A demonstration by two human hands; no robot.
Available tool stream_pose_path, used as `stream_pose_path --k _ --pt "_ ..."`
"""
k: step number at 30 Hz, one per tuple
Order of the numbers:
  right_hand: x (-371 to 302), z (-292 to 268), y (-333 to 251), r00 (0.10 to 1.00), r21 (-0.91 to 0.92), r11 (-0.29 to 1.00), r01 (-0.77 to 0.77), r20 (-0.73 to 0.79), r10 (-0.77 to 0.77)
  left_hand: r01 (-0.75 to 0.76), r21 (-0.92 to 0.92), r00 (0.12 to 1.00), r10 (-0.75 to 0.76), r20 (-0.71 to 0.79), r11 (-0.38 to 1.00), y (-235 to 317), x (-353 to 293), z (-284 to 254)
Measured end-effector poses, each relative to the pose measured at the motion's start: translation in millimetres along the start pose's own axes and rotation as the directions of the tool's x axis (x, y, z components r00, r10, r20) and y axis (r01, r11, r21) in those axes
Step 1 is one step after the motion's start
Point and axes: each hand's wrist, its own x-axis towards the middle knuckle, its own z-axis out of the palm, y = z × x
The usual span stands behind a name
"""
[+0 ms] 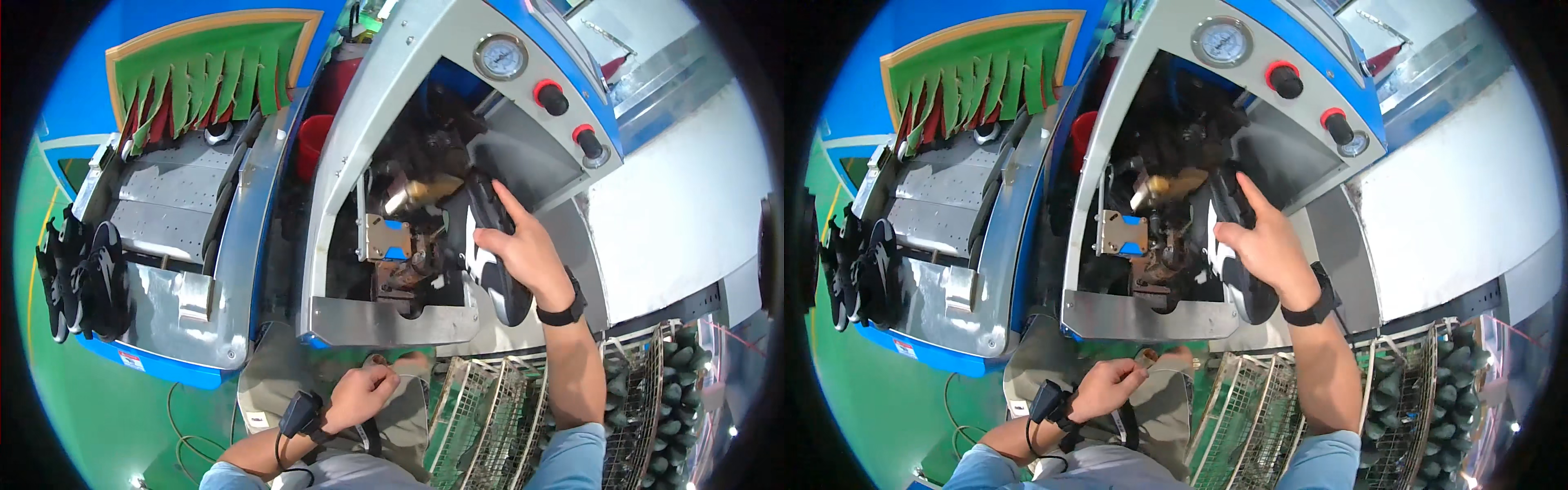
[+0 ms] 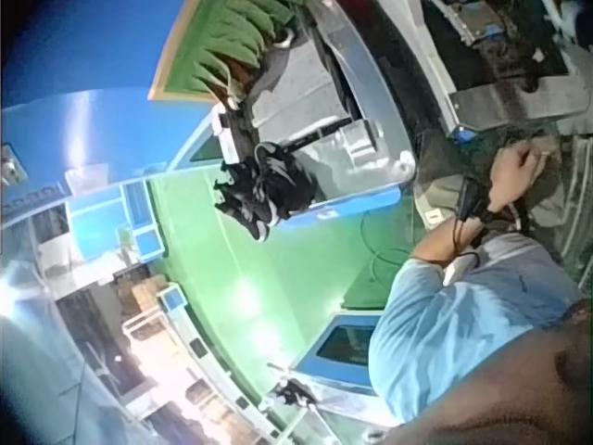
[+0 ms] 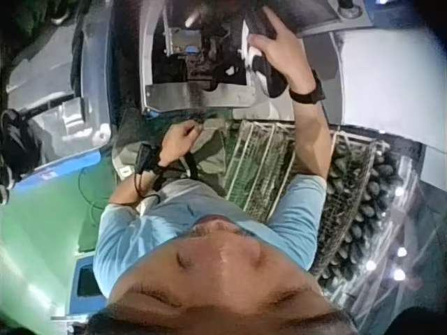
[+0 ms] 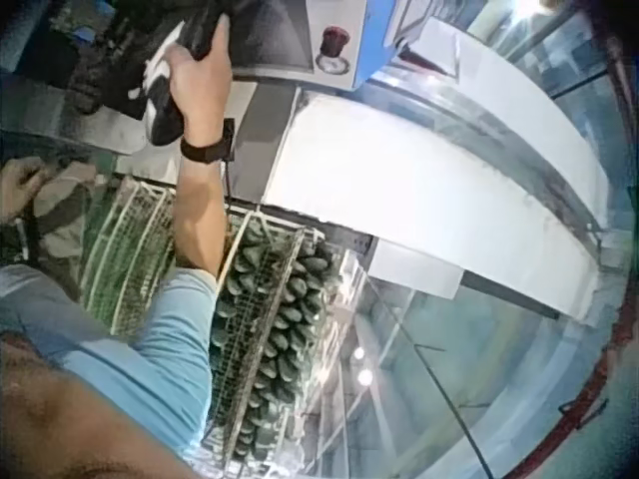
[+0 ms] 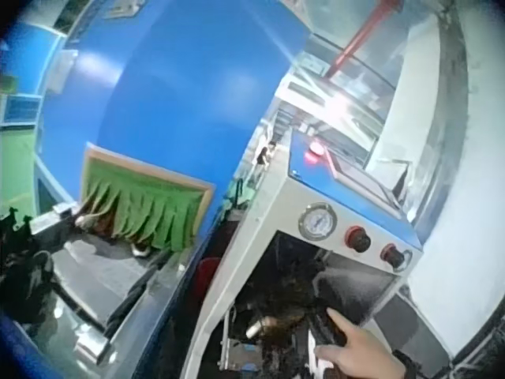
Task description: Operating a toe-lasting machine to shape and attach the upper part of shoes to their insoles.
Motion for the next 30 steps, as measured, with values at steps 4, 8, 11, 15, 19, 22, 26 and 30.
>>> stream_pose_path --k 4,8,11,15,19,22,26,30 --pt "-27.1 28.3 49.8 0.914 -0.332 0.876 0.349 -0.088 -0.397 -0.007 0.041 1.0 0.007 -0.003 0.999 2.7 -4.3 -4.9" --pt "-58.7 54.3 90.7 0.941 0.286 0.897 0.338 -0.098 -0.324 -0.123 0.024 0.978 0.126 -0.169 0.992 16.5 -6.4 -12.7" --pt "-98.4 80.4 116.6 0.973 0.832 0.554 -0.009 0.135 -0.187 -0.212 -0.27 0.958 0.144 -0.249 0.939 18.1 -1.7 -15.1" --pt "-146.3 138.6 129.8 0.976 0.984 0.052 -0.168 0.173 -0.134 -0.186 -0.496 0.982 0.174 -0.071 0.848 42.1 -6.4 -8.5" --pt "-164.5 165.9 151.4 0.994 0.936 -0.334 -0.108 0.092 -0.062 -0.282 -0.221 0.959 0.274 -0.067 0.934 39.5 -17.4 -6.7" --pt "-163.6 162.5 163.7 0.994 0.957 -0.28 0.079 -0.055 0.092 -0.149 -0.113 0.989 0.149 -0.005 0.982 36.7 -41.0 8.9" --pt "-147.0 106.2 134.1 0.979 0.959 0.214 0.183 -0.198 0.052 -0.058 -0.135 0.998 0.054 -0.032 0.989 24.4 -26.3 26.9" --pt "-132.9 46.8 87.6 0.978 0.764 0.621 0.176 -0.209 -0.021 -0.157 -0.305 0.987 0.163 -0.003 0.939 35.5 -3.4 31.6"
